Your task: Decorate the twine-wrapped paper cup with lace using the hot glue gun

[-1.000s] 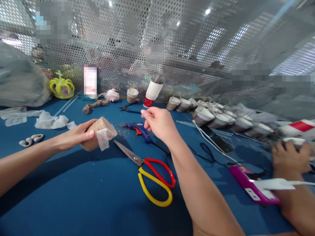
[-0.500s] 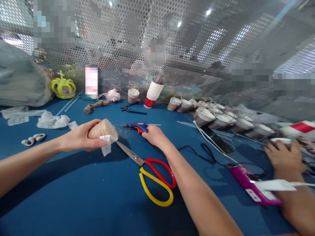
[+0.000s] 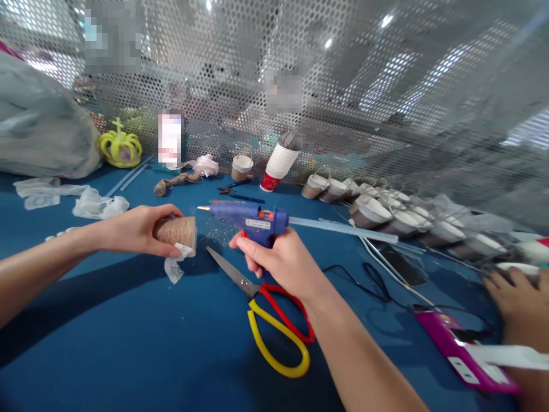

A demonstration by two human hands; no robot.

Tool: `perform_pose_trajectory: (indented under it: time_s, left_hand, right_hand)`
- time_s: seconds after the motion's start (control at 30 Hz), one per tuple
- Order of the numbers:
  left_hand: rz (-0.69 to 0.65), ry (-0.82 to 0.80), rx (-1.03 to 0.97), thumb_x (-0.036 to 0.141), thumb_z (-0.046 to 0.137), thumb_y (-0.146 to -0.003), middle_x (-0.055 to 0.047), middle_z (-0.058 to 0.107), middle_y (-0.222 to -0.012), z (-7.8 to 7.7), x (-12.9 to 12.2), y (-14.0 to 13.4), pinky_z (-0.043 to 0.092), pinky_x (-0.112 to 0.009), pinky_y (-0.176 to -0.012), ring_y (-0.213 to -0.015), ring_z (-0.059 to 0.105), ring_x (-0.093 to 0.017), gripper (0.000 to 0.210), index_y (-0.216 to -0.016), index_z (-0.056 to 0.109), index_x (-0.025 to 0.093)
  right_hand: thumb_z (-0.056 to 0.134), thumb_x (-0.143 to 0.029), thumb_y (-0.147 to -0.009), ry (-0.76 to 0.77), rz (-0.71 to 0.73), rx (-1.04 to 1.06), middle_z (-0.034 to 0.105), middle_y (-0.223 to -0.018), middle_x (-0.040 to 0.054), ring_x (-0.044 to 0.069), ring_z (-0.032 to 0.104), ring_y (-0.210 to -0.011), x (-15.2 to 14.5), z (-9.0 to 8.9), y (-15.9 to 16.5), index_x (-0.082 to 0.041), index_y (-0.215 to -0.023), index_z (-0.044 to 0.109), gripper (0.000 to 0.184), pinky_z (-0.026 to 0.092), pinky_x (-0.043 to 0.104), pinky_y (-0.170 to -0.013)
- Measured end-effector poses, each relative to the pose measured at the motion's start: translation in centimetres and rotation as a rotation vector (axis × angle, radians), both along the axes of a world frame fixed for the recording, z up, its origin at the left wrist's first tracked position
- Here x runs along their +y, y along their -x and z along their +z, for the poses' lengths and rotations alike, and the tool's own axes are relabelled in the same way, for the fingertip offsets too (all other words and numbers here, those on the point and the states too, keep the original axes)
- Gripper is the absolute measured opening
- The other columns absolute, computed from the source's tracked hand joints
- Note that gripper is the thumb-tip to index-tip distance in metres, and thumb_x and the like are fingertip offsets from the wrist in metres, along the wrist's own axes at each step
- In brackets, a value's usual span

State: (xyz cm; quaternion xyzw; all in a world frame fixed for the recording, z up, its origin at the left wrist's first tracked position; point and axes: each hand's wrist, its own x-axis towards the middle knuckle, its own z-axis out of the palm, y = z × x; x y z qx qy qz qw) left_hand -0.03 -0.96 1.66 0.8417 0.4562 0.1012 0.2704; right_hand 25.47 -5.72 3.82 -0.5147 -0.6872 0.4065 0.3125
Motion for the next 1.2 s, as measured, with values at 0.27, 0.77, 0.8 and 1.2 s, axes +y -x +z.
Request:
perform_pose_trajectory:
  time_s: [0.27,0.77,0.8,1.2]
  left_hand:
    - [-0.024,0.096,0.073,0.063,0.058,-0.062,-0.001,0.060,-0.076,-0.4,1.0,0.3,0.037,-0.022,-0.052,-0.064,0.058,-0.016,0.061,-0.104,0.051,0.020]
    - [0.002,0.126,0.044,0.065,0.059,-0.059,-0.002,0.062,-0.077,-0.2,1.0,0.4,0.036,-0.022,-0.051,-0.063,0.057,-0.016,0.065,-0.104,0.053,0.018]
    - [0.001,0.128,0.040,0.065,0.058,-0.059,-0.002,0.062,-0.077,-0.2,1.0,0.4,0.035,-0.022,-0.051,-0.064,0.057,-0.016,0.065,-0.104,0.053,0.018]
    - [-0.027,0.065,0.048,0.066,0.060,-0.058,-0.002,0.062,-0.078,-0.1,0.6,0.3,0.036,-0.023,-0.051,-0.066,0.058,-0.018,0.067,-0.105,0.054,0.019]
  right_hand:
    - [0.058,-0.038,-0.076,-0.059,-0.002,-0.331,0.047,-0.038,-0.0055,0.011,0.048,-0.038,-0.9,0.0,0.8,-0.021,-0.055,0.054,0.027,0.041,0.023,-0.043]
    - [0.061,-0.031,-0.073,-0.108,-0.041,-0.380,0.046,-0.036,-0.0043,0.017,0.056,-0.052,-1.2,0.0,1.2,-0.024,-0.047,0.048,0.030,0.043,0.026,-0.049]
    - [0.061,-0.032,-0.073,-0.111,-0.044,-0.372,0.044,-0.035,-0.0045,0.016,0.054,-0.048,-1.2,0.0,1.1,-0.024,-0.046,0.047,0.031,0.042,0.026,-0.048]
    - [0.058,-0.039,-0.075,-0.053,-0.083,-0.336,0.047,-0.038,-0.0042,0.013,0.051,-0.042,-0.8,-0.3,1.1,-0.023,-0.048,0.045,0.034,0.044,0.024,-0.046]
